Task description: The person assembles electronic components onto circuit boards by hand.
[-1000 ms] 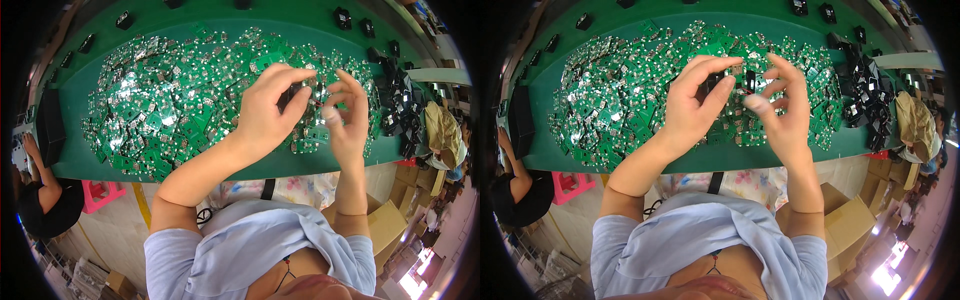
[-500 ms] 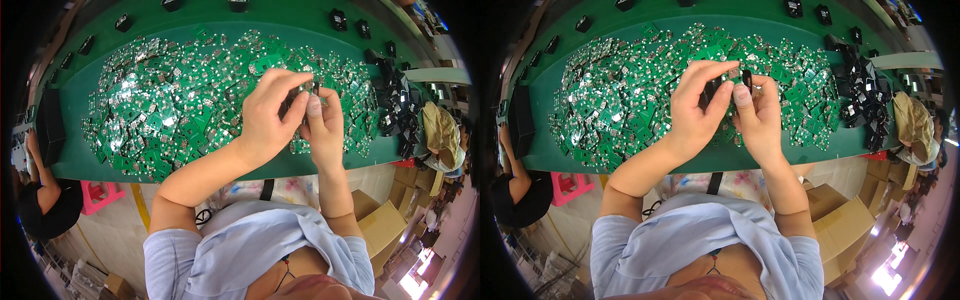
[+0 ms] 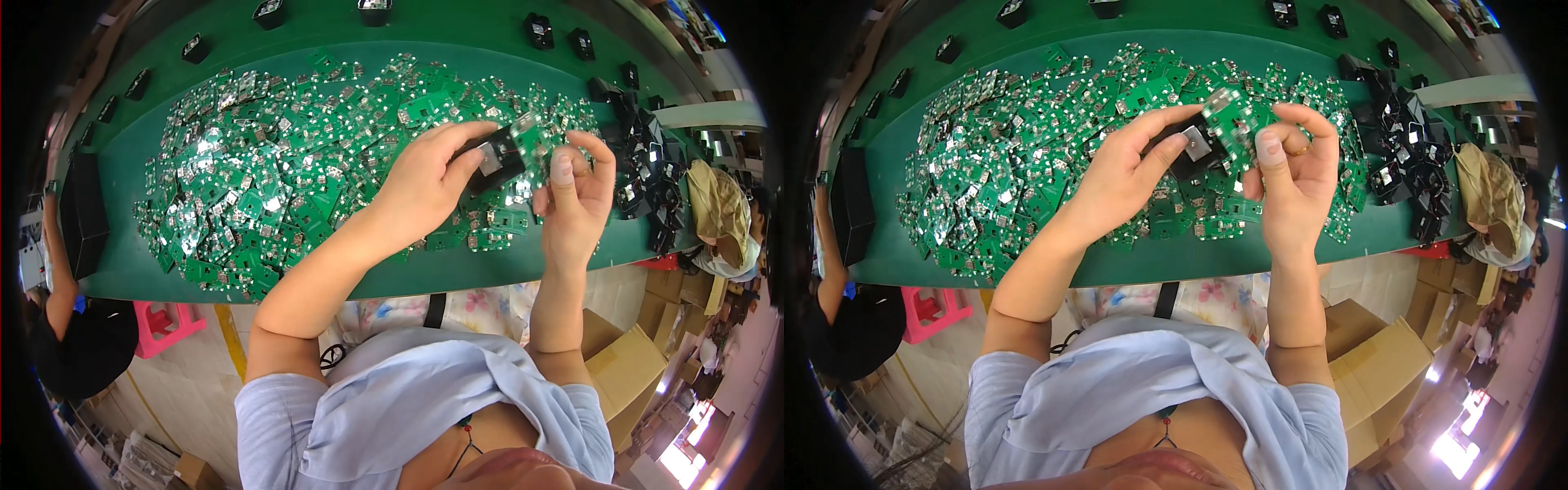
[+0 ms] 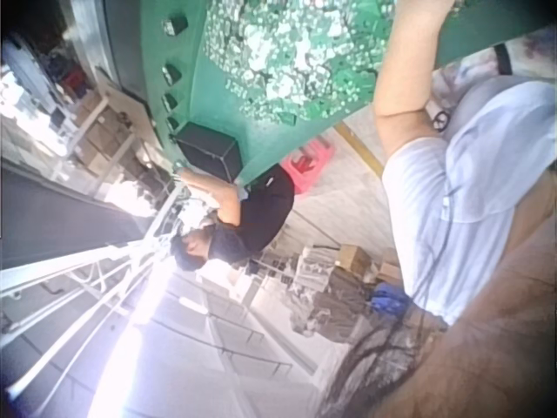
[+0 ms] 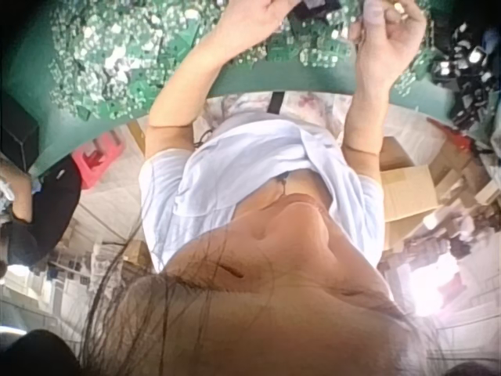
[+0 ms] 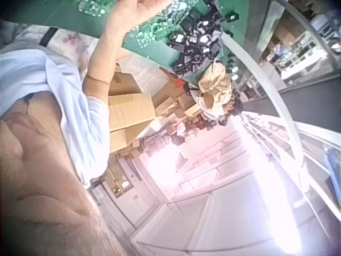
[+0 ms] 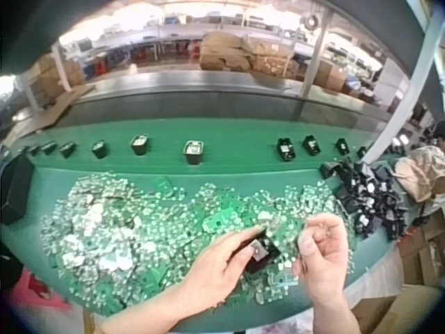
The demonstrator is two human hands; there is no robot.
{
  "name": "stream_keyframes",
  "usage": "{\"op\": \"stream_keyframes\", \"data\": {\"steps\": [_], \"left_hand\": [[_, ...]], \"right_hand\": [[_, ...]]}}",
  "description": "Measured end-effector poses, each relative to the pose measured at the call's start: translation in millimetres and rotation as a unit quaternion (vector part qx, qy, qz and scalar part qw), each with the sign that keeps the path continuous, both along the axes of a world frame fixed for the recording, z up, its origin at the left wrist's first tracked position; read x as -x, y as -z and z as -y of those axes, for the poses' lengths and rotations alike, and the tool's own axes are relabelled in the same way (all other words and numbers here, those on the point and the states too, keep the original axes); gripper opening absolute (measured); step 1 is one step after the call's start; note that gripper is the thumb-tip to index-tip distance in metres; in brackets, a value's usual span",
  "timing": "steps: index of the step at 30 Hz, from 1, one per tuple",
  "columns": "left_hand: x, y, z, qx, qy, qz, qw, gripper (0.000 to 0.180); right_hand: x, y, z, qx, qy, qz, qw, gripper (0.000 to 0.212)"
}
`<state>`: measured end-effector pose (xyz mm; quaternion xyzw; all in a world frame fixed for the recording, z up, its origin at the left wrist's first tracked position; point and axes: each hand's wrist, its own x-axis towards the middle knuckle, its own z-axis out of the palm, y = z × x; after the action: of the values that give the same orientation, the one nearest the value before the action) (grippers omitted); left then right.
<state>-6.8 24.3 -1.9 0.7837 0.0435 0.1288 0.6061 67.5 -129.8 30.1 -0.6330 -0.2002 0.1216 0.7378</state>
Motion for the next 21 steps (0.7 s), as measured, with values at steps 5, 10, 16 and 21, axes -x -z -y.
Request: {"op": "stream_keyframes", "data": {"steps": [5,10,16,21], "left_hand": [[-1,4,-1,0.249,0.025,-0.032,0.968,0.033],[-2,-6,1,0.328,0.03,-0.082,0.941,0.025],[1,-6,10,0.327,-0.024,-0.024,0.944,0.026],[4,-17,11,0.372,0.003,-0.042,0.927,0.033]], "right_hand": [[20,7,4,0.096,-0.112,0.101,0.984,0.014],[12,5,5,0.194,-0.113,0.377,0.899,0.022],[3,6,6,0.233,-0.032,0.538,0.809,0.024],[-3,6,-4,0.194,0.057,0.507,0.838,0.024]]}}
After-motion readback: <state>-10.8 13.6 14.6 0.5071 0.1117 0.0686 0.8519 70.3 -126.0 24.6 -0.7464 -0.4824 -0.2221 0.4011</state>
